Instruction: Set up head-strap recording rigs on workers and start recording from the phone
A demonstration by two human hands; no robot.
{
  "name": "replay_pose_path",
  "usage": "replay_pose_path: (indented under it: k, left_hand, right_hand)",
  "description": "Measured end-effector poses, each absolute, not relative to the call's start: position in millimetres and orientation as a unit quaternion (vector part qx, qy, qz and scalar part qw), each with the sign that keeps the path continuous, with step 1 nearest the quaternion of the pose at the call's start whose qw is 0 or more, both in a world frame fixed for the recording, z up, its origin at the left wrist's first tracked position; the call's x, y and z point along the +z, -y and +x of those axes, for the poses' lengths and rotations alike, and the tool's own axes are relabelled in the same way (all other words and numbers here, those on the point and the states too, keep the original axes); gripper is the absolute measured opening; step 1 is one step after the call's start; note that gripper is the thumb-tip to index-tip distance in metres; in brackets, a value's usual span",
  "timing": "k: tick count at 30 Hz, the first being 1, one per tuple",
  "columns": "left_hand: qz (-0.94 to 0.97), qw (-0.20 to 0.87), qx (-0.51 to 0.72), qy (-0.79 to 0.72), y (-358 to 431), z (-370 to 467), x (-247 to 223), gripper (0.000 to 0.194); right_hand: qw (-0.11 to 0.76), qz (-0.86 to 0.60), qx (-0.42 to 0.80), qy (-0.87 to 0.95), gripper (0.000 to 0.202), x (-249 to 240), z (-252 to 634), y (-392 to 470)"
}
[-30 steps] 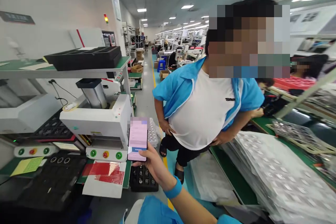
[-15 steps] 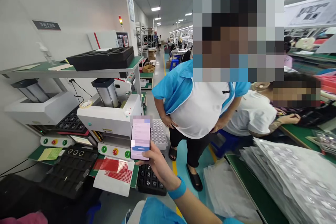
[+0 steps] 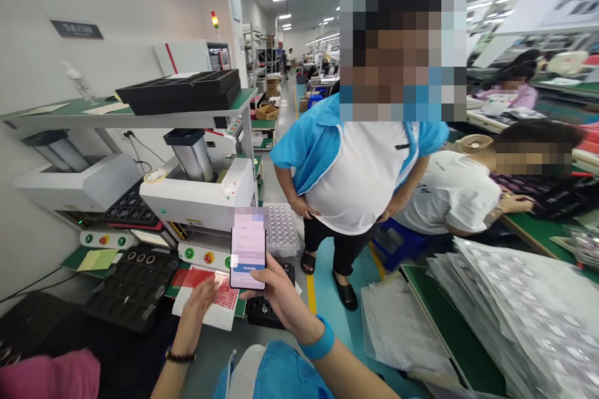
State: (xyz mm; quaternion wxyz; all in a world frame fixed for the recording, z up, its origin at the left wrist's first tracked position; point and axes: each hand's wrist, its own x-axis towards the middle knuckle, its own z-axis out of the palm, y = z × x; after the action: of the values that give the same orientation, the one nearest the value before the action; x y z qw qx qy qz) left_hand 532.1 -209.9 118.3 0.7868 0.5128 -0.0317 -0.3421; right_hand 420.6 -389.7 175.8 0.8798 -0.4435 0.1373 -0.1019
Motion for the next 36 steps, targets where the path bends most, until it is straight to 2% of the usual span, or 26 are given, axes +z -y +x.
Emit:
replay_pose_path:
  k: [4,6,10,17,31,36]
  left_hand:
    - [0.515,0.785,-0.289,0.188,244.5,550.2,150.3,0.049]
    - [0.507,0.773,-0.309,0.224,253.2,548.3,167.0,0.048]
    - [0.488,0.775,-0.354,0.187,252.3,539.3,172.7,0.048]
    - [0.522,0.773,-0.348,0.099,244.2,543.7,166.1,0.037]
    - [0.544,0.771,-0.303,0.131,229.9,538.8,160.3,0.041]
    - [0.515,0.786,-0.312,0.140,225.5,534.4,161.8,0.046]
  right_hand:
    - [0.886,-0.443,-0.048,-0.124,0.052,163.5,423.5,369.7]
    - [0.890,-0.438,-0.031,-0.121,0.054,159.5,424.9,363.1]
    - [0.896,-0.427,-0.020,-0.122,0.054,157.2,425.8,356.7]
    - [0.889,-0.441,0.008,-0.119,0.057,159.8,426.4,352.7]
    - [0.895,-0.430,0.037,-0.113,0.054,152.1,432.6,346.4]
    - [0.891,-0.435,0.046,-0.118,0.061,153.6,435.7,345.1]
